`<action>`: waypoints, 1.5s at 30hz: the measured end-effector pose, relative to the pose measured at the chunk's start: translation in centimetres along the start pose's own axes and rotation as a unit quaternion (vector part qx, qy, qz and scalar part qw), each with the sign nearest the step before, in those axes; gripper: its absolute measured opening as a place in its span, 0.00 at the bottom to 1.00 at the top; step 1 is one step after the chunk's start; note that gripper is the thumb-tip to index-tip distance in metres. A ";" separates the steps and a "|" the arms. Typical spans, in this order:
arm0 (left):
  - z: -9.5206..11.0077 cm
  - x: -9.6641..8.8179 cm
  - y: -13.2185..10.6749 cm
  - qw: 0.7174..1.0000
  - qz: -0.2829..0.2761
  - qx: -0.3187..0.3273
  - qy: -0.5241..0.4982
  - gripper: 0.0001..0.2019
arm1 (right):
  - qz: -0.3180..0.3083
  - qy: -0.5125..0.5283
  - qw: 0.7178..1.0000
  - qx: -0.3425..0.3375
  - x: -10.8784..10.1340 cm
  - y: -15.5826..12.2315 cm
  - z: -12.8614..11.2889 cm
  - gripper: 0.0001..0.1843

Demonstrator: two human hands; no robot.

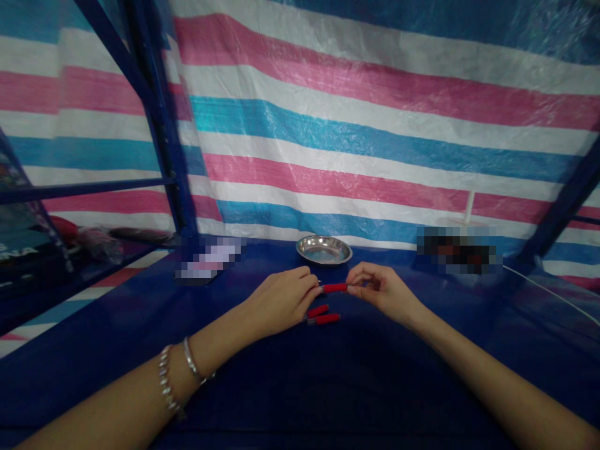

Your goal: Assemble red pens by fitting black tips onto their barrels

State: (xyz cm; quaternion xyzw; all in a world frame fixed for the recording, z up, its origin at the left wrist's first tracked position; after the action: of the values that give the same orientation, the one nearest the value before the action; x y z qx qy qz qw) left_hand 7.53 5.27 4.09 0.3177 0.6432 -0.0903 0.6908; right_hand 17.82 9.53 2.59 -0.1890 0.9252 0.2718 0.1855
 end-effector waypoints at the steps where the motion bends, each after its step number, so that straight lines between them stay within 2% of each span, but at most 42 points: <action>1: 0.0 -0.1 0.0 1.000 0.002 -0.002 -0.009 0.15 | 0.005 -0.017 1.000 -0.002 -0.1 0.0 0.0 0.05; 3: -0.1 -0.3 0.1 0.999 0.007 -0.005 -0.043 0.15 | 0.015 -0.056 0.998 -0.016 -0.4 -0.1 -0.3 0.05; 6: -0.3 -0.2 0.4 0.992 -0.005 -0.007 -0.123 0.15 | 0.033 -0.137 0.987 -0.075 -0.8 -0.5 -1.6 0.03; 11: -1.4 0.7 0.8 0.961 -0.040 -0.055 -0.268 0.16 | 0.065 -0.209 0.965 -0.146 -1.2 -1.2 -3.5 0.03; 13: -1.6 1.3 0.8 0.934 -0.061 -0.079 -0.344 0.16 | 0.067 -0.217 0.961 -0.158 -1.2 -1.4 -4.0 0.03; 17: -1.5 3.3 0.3 0.856 -0.132 -0.136 -0.481 0.16 | 0.065 -0.233 0.953 -0.182 -0.8 -1.8 -4.9 0.04; 19: -1.2 3.8 0.1 0.820 -0.156 -0.142 -0.532 0.16 | 0.065 -0.240 0.950 -0.192 -0.7 -1.9 -5.4 0.05; 21: -1.1 3.9 0.0 0.799 -0.165 -0.143 -0.560 0.16 | 0.070 -0.246 0.946 -0.197 -0.8 -2.0 -5.6 0.06; 22: -1.4 3.7 0.0 0.804 -0.160 -0.144 -0.555 0.16 | 0.073 -0.250 0.945 -0.197 -0.9 -2.0 -5.6 0.06; 23: -1.8 3.4 0.1 0.821 -0.149 -0.144 -0.532 0.17 | 0.076 -0.255 0.945 -0.192 -1.0 -1.9 -5.4 0.06; 27: -3.1 1.2 0.5 0.930 -0.112 -0.116 -0.330 0.17 | 0.079 -0.273 0.948 -0.144 -1.5 -1.3 -4.0 0.06; 30: -3.6 0.6 0.3 0.969 -0.121 -0.099 -0.190 0.16 | 0.079 -0.272 0.953 -0.111 -1.8 -1.0 -3.0 0.07; 34: -4.4 0.6 -0.1 0.985 -0.105 -0.099 -0.092 0.15 | 0.050 -0.302 0.947 -0.093 -1.3 -0.6 -2.1 0.07; 40: -4.2 1.6 -0.7 0.984 -0.139 -0.094 -0.060 0.13 | -0.032 -0.379 0.922 -0.067 -0.1 -0.1 0.7 0.08; 45: -3.9 1.3 -0.7 0.984 -0.143 -0.093 -0.039 0.10 | -0.035 -0.422 0.905 -0.045 -0.3 0.0 2.0 0.09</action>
State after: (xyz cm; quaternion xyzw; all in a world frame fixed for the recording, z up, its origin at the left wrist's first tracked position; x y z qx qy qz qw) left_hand 4.10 7.23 2.71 0.1525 0.6599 -0.1402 0.7222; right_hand 18.54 10.69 1.16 -0.0965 0.7398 0.3609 0.5596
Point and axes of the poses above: each hand's wrist, its own y-axis towards the middle knuckle, its own x-axis out of the palm, z = x × y, the point moved 10 cm from there along y, towards the middle knuckle, and after that the axes turned 1 degree about -z, right-handed, at the moved point
